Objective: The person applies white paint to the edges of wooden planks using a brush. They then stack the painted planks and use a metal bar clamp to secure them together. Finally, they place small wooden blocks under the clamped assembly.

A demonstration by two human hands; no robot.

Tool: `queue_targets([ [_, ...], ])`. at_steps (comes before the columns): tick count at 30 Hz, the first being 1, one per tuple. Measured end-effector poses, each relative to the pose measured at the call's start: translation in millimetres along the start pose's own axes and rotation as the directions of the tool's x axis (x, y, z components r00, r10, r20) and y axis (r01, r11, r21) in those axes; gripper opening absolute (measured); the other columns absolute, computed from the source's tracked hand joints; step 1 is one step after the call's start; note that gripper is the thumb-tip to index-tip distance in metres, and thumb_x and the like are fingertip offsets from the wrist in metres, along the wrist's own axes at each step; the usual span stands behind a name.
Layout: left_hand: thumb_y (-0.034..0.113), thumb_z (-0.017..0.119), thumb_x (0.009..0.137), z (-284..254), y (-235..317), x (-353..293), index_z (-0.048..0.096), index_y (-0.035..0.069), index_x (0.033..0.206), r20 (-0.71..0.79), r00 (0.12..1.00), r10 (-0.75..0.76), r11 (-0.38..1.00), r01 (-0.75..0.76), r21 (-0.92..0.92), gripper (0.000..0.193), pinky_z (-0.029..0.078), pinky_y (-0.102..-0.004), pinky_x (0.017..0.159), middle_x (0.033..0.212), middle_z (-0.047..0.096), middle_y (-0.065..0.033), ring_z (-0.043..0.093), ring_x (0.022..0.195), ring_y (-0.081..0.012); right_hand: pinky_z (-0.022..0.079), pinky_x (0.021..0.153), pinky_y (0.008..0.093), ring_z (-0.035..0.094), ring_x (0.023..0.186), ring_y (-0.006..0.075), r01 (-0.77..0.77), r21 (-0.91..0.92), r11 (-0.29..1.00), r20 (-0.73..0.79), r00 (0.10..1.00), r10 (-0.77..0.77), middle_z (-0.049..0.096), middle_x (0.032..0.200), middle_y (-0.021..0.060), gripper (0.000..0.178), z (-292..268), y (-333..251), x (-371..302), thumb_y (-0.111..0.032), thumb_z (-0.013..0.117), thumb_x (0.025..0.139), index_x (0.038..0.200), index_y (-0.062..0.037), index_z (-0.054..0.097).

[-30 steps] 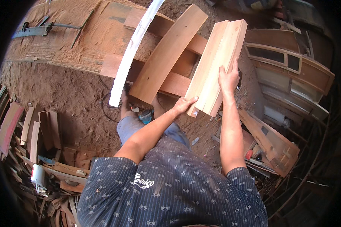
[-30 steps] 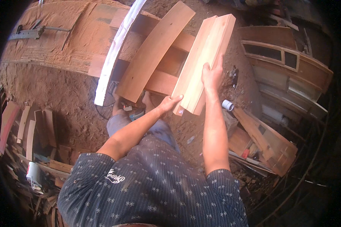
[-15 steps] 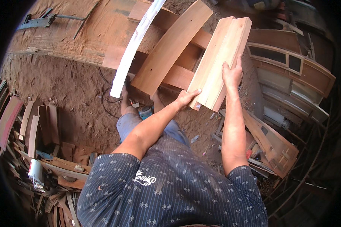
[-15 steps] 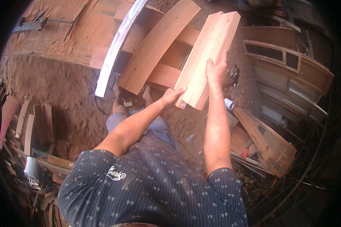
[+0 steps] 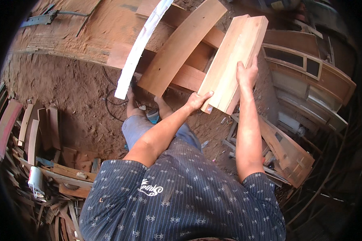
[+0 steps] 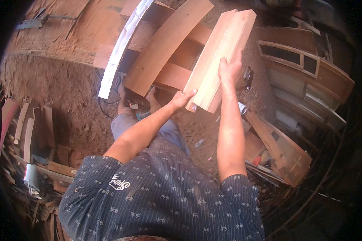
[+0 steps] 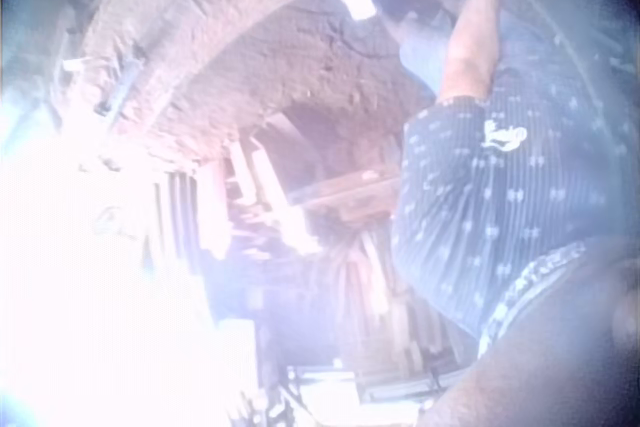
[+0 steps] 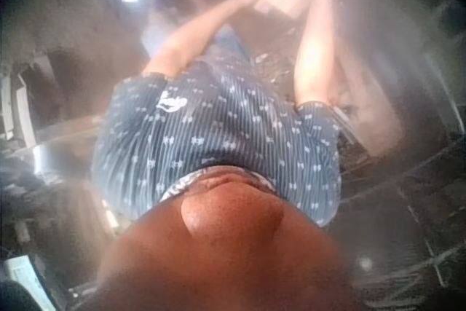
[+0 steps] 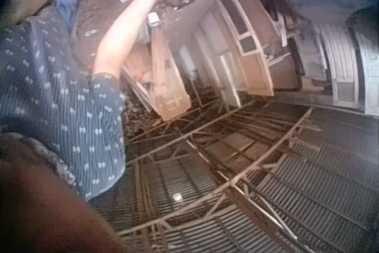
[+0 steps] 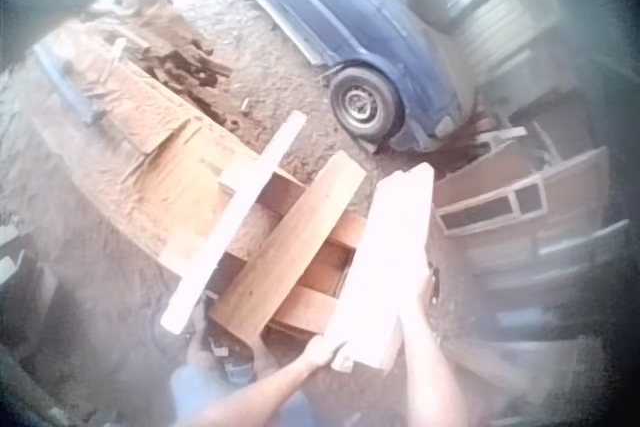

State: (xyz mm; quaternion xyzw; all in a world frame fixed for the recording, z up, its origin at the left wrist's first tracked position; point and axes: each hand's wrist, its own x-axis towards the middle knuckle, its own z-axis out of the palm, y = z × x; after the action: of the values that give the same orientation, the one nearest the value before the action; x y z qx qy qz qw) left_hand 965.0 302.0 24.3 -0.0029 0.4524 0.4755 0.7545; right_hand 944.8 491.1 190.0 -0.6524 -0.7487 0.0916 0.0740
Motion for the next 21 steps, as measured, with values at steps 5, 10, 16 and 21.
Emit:
queue_targets([
  [5,0.064,0.078,0.076,-0.1,-0.6,4.3,0.070,-0.013,0.110,-0.036,0.999,-0.039,0.999,0.039,0.003,0.085,0.055,-0.0359,0.080,0.099,0.073,-0.0199,0.071,0.089,-0.0264,0.043,0.111,0.0433,0.056,0.127,0.0431,0.018,-0.014,1.000,0.020,1.000,-0.018,0.056,0.136,0.0328,0.080,-3.0,1.7,-1.1,-0.018,0.067,0.080,0.152,0.0008,0.037],
  [10,0.063,0.081,0.074,-0.8,-2.9,8.9,0.068,-0.014,0.109,0.005,0.996,-0.088,0.995,0.088,-0.055,0.086,0.055,-0.0362,0.078,0.099,0.072,-0.0208,0.071,0.087,-0.0268,0.044,0.110,0.0428,0.057,0.126,0.0415,0.111,0.016,0.994,-0.031,0.993,-0.111,0.056,0.136,0.0321,0.080,0.1,11.7,-3.4,-0.018,0.069,0.081,0.152,0.0007,0.037],
  [16,0.055,0.073,0.087,-0.6,-5.4,4.1,0.063,-0.015,0.121,0.049,0.998,-0.038,0.994,0.043,-0.103,0.079,0.053,-0.0363,0.089,0.115,0.069,-0.0197,0.067,0.100,-0.0236,0.050,0.103,0.0432,0.065,0.115,0.0401,0.015,0.000,1.000,0.045,0.999,-0.015,0.062,0.129,0.0301,0.079,-4.0,6.9,-8.9,-0.018,0.069,0.082,0.152,-0.0006,0.036],
  [21,0.069,0.066,0.085,-7.0,20.8,-15.7,0.054,-0.017,0.132,-0.069,0.996,-0.055,0.954,0.072,0.292,0.098,0.049,-0.0367,0.099,0.128,0.063,-0.0267,0.063,0.119,-0.0291,0.050,0.106,0.0463,0.065,0.115,0.0423,-0.042,0.138,0.990,0.115,0.993,0.026,0.061,0.132,0.0288,0.074,-8.2,2.5,-12.8,-0.019,0.061,0.094,0.157,-0.0063,0.026],
])
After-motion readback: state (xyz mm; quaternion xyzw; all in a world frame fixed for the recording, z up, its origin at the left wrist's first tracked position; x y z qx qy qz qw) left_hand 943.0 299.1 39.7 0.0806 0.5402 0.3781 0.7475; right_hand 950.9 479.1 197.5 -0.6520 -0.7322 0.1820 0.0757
